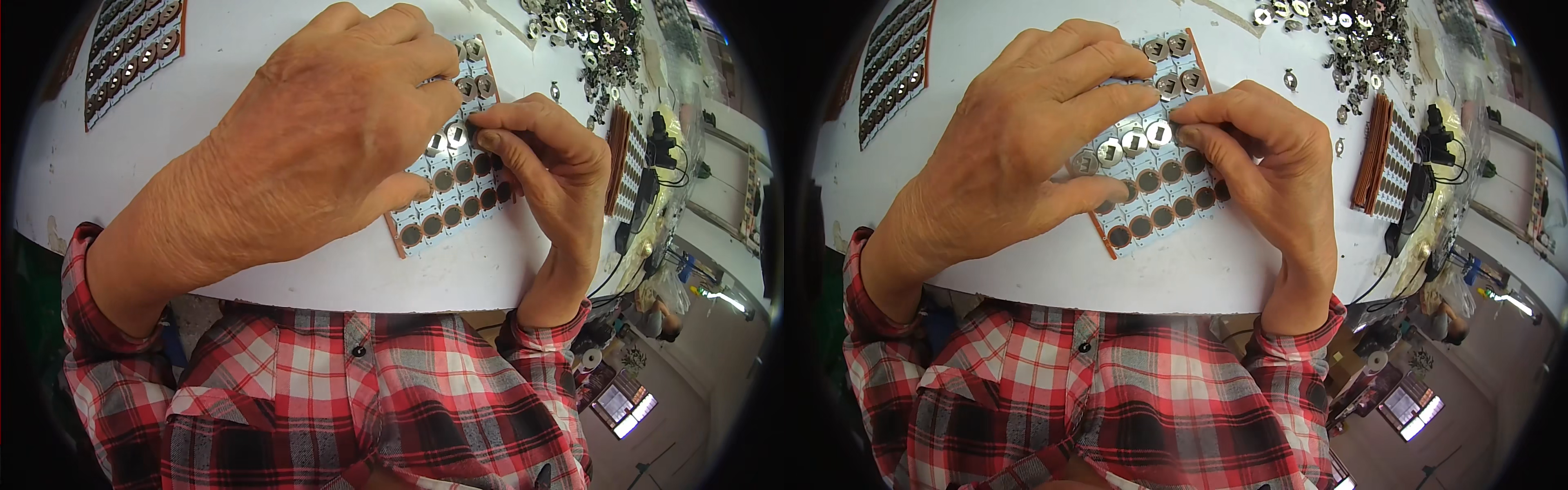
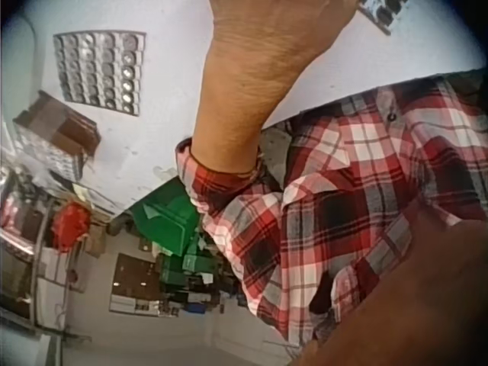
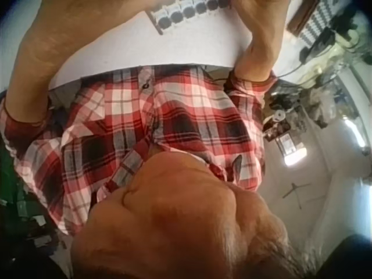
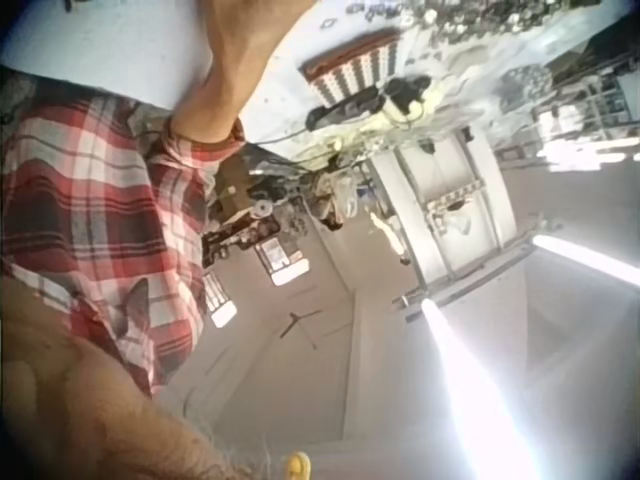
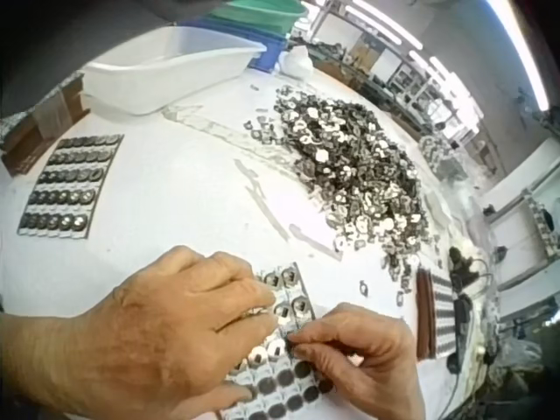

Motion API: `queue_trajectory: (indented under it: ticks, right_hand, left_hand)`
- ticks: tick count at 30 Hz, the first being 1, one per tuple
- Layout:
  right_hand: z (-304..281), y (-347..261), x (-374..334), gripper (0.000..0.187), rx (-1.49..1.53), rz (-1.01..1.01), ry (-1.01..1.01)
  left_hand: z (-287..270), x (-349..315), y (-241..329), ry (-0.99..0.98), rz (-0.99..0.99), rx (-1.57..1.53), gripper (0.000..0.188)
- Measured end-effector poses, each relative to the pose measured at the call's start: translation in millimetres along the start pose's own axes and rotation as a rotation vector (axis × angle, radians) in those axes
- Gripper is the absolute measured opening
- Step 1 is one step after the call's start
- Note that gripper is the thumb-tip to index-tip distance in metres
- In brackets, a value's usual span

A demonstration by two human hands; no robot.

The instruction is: Assembling small circular metal parts into a grid-based storage tray.

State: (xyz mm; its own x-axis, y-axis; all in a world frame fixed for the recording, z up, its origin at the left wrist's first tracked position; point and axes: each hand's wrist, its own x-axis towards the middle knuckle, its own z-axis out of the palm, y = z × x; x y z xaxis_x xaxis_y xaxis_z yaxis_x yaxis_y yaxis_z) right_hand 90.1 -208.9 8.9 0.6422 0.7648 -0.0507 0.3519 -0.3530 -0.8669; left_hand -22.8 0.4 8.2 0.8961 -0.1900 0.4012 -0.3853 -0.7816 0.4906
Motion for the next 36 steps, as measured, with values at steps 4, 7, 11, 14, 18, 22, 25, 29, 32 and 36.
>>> queue_trajectory:
  ticks: [4,7,11,14,18,22,25,29,32,36]
  right_hand:
    - [6.6,-7.1,0.1,0.015,0.034,0.08,0.087]
    - [4.0,-5.5,-1.7,0.015,0.047,0.107,0.084]
    - [1.1,-4.9,-2.1,0.014,-0.017,0.073,0.057]
    - [1.5,4.2,1.1,0.013,0.045,-0.005,0.066]
    - [5.7,-1.2,0.4,0.012,0.052,0.061,0.099]
    - [4.3,2.3,0.4,0.012,0.074,0.08,0.103]
    - [0.9,6.7,2.6,0.011,0.056,0.021,0.068]
    - [-8.4,10.3,5.5,0.016,0.064,-0.011,-0.054]
    - [-2.4,4.9,3.9,0.016,0.028,0.037,-0.011]
    - [-20.8,4.5,0.1,0.014,-0.075,-0.024,0.305]
  left_hand:
    - [-1.5,-1.2,0.5,0.0,-0.001,0.004,0.059]
    - [-3.0,-1.0,0.7,0.001,0.002,0.008,0.059]
    - [-6.1,-2.4,5.0,-0.01,-0.021,0.025,0.06]
    - [-8.1,-2.2,9.0,-0.021,-0.041,0.039,0.062]
    - [-8.5,-1.3,12.7,-0.038,-0.071,0.056,0.065]
    - [-4.5,-3.8,9.0,-0.057,-0.084,0.05,0.066]
    - [-1.2,-5.5,5.3,-0.079,-0.1,0.041,0.068]
    - [1.1,-8.3,2.0,-0.098,-0.108,0.036,0.07]
    - [3.0,-8.9,-0.8,-0.097,-0.091,0.03,0.071]
    - [0.3,-7.4,-3.4,-0.087,-0.065,0.03,0.072]
